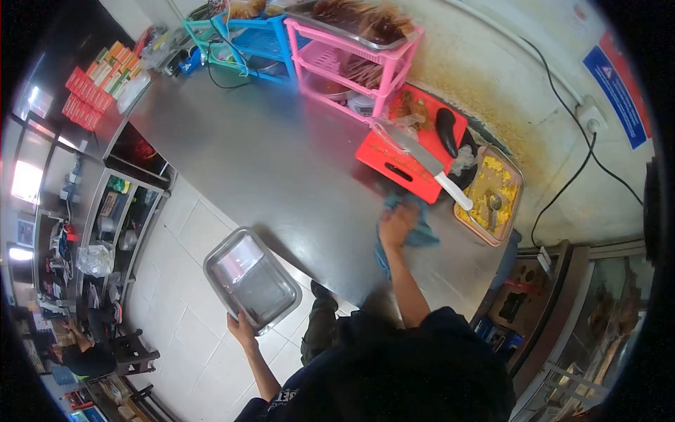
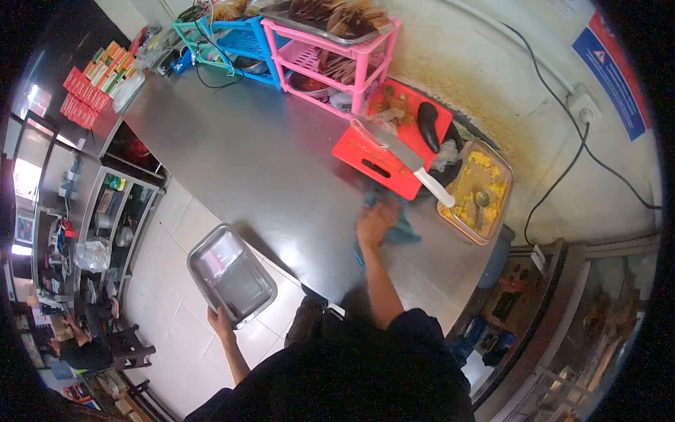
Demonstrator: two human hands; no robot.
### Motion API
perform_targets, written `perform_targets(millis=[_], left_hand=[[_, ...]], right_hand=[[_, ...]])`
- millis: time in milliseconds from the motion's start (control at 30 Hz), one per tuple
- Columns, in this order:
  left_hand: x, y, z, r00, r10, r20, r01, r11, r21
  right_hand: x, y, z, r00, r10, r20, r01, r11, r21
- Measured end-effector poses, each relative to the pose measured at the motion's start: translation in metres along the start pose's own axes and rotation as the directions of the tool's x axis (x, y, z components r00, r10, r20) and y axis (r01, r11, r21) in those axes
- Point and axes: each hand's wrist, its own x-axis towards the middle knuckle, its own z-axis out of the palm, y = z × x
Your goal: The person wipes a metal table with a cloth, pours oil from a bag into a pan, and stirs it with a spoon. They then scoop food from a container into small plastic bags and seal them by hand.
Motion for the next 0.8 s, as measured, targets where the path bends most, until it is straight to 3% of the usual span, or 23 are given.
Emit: perform_targets(millis=[33, 100, 133, 167, 200, 233, 267, 300, 333, 367, 400, 467, 533, 600, 667, 700, 733, 800], left_hand=[[0.001, -0.002, -0.009, 1.000, -0.002, -0.019, 0.002, 1.000, 0.012], [0.006, 0.000, -0.021, 0.998, 0.001, -0.060, 0.001, 1.000, 0.027], [0.010, 0.001, -0.027, 0.997, 0.015, -0.070, -0.014, 1.000, 0.006], [0.015, 0.002, -0.034, 0.997, 0.008, -0.081, -0.005, 0.999, 0.034], [0.022, 0.004, -0.042, 0.995, 0.009, -0.095, -0.003, 0.998, 0.065], [0.026, 0.007, -0.050, 0.994, 0.019, -0.106, -0.012, 0.998, 0.069], [0.029, 0.010, -0.058, 0.985, 0.024, -0.168, -0.014, 0.998, 0.059], [0.035, 0.011, -0.065, 0.973, 0.026, -0.228, -0.017, 0.999, 0.042], [0.040, 0.013, -0.074, 0.972, 0.032, -0.231, -0.024, 0.999, 0.039], [0.042, 0.013, -0.084, 0.971, 0.022, -0.239, -0.014, 0.999, 0.039], [0.045, 0.009, -0.091, 0.969, 0.009, -0.246, -0.001, 0.999, 0.032], [0.054, -0.010, -0.109, 0.955, -0.039, -0.293, 0.039, 0.999, -0.008], [0.051, -0.009, -0.116, 0.954, -0.028, -0.298, 0.019, 0.999, -0.034], [0.046, -0.014, -0.125, 0.944, -0.095, -0.317, 0.090, 0.996, -0.031], [0.044, -0.017, -0.127, 0.933, -0.070, -0.354, 0.042, 0.995, -0.086], [0.043, -0.020, -0.131, 0.930, -0.065, -0.362, 0.018, 0.991, -0.133], [0.045, -0.025, -0.134, 0.923, -0.067, -0.379, 0.018, 0.991, -0.131], [0.047, -0.029, -0.137, 0.914, -0.031, -0.404, 0.023, 0.999, -0.026]], right_hand=[[0.002, -0.028, 0.022, 0.979, -0.182, 0.089, 0.179, 0.983, 0.046], [-0.025, -0.115, 0.031, 0.853, -0.522, 0.016, 0.505, 0.831, 0.233], [-0.061, -0.156, 0.041, 0.821, -0.515, 0.245, 0.293, 0.749, 0.595], [-0.085, -0.190, 0.016, 0.599, -0.704, 0.382, 0.284, 0.632, 0.721], [-0.115, -0.215, -0.004, 0.569, -0.709, 0.416, 0.012, 0.513, 0.858], [-0.129, -0.231, -0.021, 0.690, -0.662, 0.293, -0.035, 0.374, 0.927], [-0.126, -0.233, -0.018, 0.776, -0.587, 0.233, 0.089, 0.467, 0.880], [-0.115, -0.230, 0.010, 0.947, -0.319, 0.045, 0.214, 0.727, 0.653], [-0.078, -0.218, -0.001, 0.935, -0.101, 0.340, -0.182, 0.684, 0.706], [-0.033, -0.206, -0.006, 0.998, -0.016, 0.066, -0.033, 0.737, 0.675], [0.007, -0.194, -0.004, 0.996, 0.050, 0.080, -0.078, 0.914, 0.398], [0.059, -0.180, 0.043, 0.994, 0.111, -0.010, -0.109, 0.989, 0.104], [0.097, -0.183, 0.093, 0.987, 0.161, -0.024, -0.161, 0.987, 0.013], [0.135, -0.198, 0.143, 0.994, 0.102, -0.030, -0.100, 0.994, 0.045], [0.154, -0.249, 0.168, 0.998, 0.048, -0.035, -0.045, 0.995, 0.087], [0.154, -0.274, 0.169, 0.987, -0.158, 0.019, 0.149, 0.961, 0.233], [0.148, -0.292, 0.169, 0.931, -0.363, 0.039, 0.324, 0.869, 0.374], [0.108, -0.330, 0.168, 0.813, -0.572, -0.109, 0.477, 0.546, 0.689]])
